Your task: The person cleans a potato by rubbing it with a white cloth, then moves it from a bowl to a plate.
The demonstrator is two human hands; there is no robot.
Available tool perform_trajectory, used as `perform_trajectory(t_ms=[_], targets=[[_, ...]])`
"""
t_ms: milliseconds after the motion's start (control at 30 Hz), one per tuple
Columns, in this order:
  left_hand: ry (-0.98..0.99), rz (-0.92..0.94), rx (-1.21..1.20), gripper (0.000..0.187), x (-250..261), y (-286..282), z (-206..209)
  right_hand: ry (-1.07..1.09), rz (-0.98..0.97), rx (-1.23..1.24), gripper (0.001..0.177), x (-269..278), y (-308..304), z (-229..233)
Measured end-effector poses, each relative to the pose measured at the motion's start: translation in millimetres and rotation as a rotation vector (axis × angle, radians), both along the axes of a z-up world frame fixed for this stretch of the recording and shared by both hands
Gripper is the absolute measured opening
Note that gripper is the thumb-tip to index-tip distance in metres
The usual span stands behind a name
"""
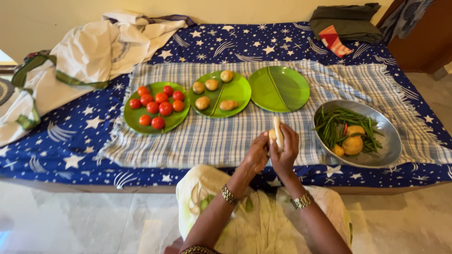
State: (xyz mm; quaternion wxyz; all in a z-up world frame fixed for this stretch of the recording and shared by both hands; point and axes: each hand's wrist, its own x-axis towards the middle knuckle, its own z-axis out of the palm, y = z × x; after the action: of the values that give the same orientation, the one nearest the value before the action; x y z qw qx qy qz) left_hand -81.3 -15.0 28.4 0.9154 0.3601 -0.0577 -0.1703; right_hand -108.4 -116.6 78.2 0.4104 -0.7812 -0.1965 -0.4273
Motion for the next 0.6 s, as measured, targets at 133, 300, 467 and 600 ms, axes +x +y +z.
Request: perform_trajectory(t_ms=[133,300,467,600], targets=[[-0.006,-0.022,0.136,0.055,61.9,2.2,12.3,-0.096,-0.03,-0.076,0.034,66.9,0.7,-1.3],[0.015,0.022,0.188,0.057,85.8,7.5,-33.3,0.082,0.107,0.132,0.033,105.3,3.4,-81.3],[0.047,0.106,0.392,0.054,93.4,16.6,-49.3,0.748,0.399,1.12,0.029,154.1,4.1,-140.0],[-0.098,0.145,0.37,0.051,104.6,20.9,-36.4,0.884,0.153,0.839,0.032,161.8,4.5,-101.0]])
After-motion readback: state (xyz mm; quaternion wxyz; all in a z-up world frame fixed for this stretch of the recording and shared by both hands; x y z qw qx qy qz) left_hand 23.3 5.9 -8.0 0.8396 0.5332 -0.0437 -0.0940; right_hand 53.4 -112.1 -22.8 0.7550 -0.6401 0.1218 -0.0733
